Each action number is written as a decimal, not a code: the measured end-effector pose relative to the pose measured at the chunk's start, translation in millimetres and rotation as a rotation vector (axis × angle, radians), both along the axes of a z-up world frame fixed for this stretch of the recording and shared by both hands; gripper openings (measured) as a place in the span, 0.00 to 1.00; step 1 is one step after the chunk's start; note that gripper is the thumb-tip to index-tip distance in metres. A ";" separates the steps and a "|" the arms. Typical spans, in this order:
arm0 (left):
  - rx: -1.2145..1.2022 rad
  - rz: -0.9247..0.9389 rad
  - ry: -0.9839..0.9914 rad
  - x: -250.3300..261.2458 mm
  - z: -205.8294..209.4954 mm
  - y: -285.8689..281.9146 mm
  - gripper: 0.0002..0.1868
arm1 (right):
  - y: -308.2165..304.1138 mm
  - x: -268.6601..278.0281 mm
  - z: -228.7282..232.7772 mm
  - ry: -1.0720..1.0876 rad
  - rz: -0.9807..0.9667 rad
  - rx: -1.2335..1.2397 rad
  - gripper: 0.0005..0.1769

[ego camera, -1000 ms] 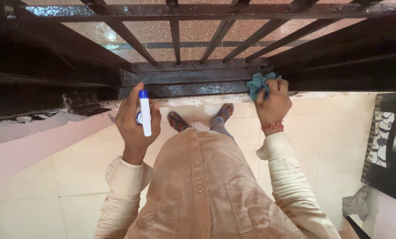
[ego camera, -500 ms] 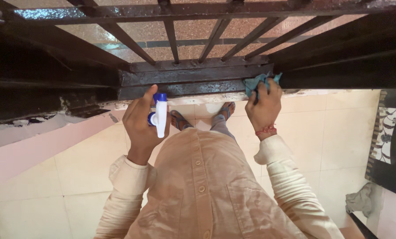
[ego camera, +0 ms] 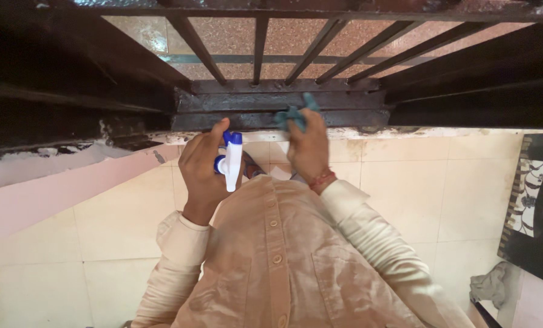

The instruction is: The person cleans a metal gate by spraying liquid from a bottle onto the bars and wiping the metal surfaces with a blue cloth.

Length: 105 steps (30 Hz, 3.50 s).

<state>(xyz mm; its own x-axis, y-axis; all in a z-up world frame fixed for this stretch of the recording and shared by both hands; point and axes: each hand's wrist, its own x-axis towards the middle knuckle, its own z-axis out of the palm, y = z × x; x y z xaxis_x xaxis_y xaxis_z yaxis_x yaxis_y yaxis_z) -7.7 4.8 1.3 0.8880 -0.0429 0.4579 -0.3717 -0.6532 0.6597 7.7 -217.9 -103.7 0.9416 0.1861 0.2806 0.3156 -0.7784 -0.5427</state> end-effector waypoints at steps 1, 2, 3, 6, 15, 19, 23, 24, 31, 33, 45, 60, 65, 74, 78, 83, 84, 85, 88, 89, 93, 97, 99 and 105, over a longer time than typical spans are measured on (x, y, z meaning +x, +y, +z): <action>0.001 0.004 0.000 -1.1 0.6 -0.5 0.28 | 9.7 1.2 1.6 0.000 0.004 0.001 0.20; 0.009 0.016 -0.006 -2.4 1.2 -1.5 0.28 | 19.0 2.2 3.0 -0.025 0.047 -0.002 0.19; 0.018 0.029 -0.010 -4.2 1.7 -1.7 0.27 | 27.6 2.7 4.2 -0.048 0.092 -0.003 0.17; -0.010 0.033 -0.011 -4.1 0.4 -2.5 0.27 | 42.8 9.9 5.4 -0.008 0.198 0.035 0.23; 0.006 0.009 -0.023 -2.6 -4.5 5.2 0.30 | 37.1 14.1 19.7 -0.048 0.282 0.261 0.19; -0.023 0.006 -0.022 -2.4 -3.4 7.8 0.28 | -6.0 2.3 17.2 -0.182 0.121 0.109 0.20; -0.035 0.042 0.020 -0.5 -2.6 9.7 0.28 | -76.6 -7.7 12.9 -0.250 -0.224 -0.113 0.21; -0.037 0.041 0.015 -0.2 -2.8 10.0 0.28 | -93.7 -8.7 12.5 -0.292 -0.276 -0.166 0.21; -0.052 -0.024 0.050 4.7 -1.6 11.1 0.27 | -112.5 -11.0 -7.8 -0.073 -0.379 -0.196 0.20; -0.023 -0.034 -0.001 3.3 0.3 11.9 0.27 | -106.5 -16.0 -6.2 -0.095 -0.389 -0.144 0.21; -0.090 -0.067 0.022 -4.7 -5.0 23.2 0.27 | -5.7 -12.7 -14.2 -0.064 -0.139 -0.107 0.21; -0.201 0.007 0.039 -21.6 -9.6 25.1 0.25 | 64.2 13.9 11.5 -0.013 0.508 0.011 0.24; -0.185 0.026 0.047 -23.0 -9.4 23.8 0.25 | 59.5 13.0 25.7 -0.019 0.426 0.167 0.20; -0.189 0.034 0.051 -22.9 -9.2 20.6 0.26 | -34.2 6.6 30.9 -0.251 0.060 0.063 0.15; -0.165 0.022 0.055 -19.5 -6.8 17.0 0.26 | -60.2 11.4 18.1 -0.124 -0.039 -0.035 0.15; -0.090 -0.003 0.020 -15.6 1.3 10.9 0.26 | -50.9 -2.1 3.6 -0.019 -0.004 -0.136 0.25; -0.037 -0.010 -0.007 -13.7 2.6 9.7 0.27 | -48.9 -2.0 3.0 0.007 -0.006 -0.155 0.27; -0.034 -0.008 -0.006 -12.4 4.0 8.7 0.27 | -47.5 -1.7 3.4 0.034 -0.006 -0.173 0.28; 0.000 -0.071 0.000 -8.2 5.5 4.9 0.28 | -55.3 3.2 4.7 0.046 -0.006 -0.202 0.27; 0.031 -0.106 0.027 -9.3 4.5 4.5 0.28 | -59.5 3.3 2.8 0.059 -0.003 -0.203 0.27; 0.095 -0.152 0.156 -9.6 -7.0 -2.5 0.32 | -81.4 15.5 -0.3 0.034 -0.103 -0.210 0.31; 0.070 -0.166 0.271 -9.7 -19.3 -10.4 0.37 | -79.7 15.0 1.3 0.045 -0.082 -0.211 0.36; 0.049 -0.139 0.308 -8.8 -24.3 -17.1 0.34 | -69.0 12.9 1.9 0.015 -0.070 -0.199 0.36; 0.061 -0.131 0.616 2.7 -33.1 -31.8 0.29 | -60.0 15.0 8.7 0.091 0.124 -0.096 0.32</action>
<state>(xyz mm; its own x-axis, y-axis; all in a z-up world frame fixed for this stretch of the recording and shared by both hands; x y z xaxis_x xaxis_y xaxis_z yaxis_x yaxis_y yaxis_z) -5.0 -27.1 -31.8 0.9734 -0.1794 -0.1422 -0.0154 -0.6712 0.7411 22.7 -277.8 -95.0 0.9305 0.3242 0.1704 0.3653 -0.7861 -0.4987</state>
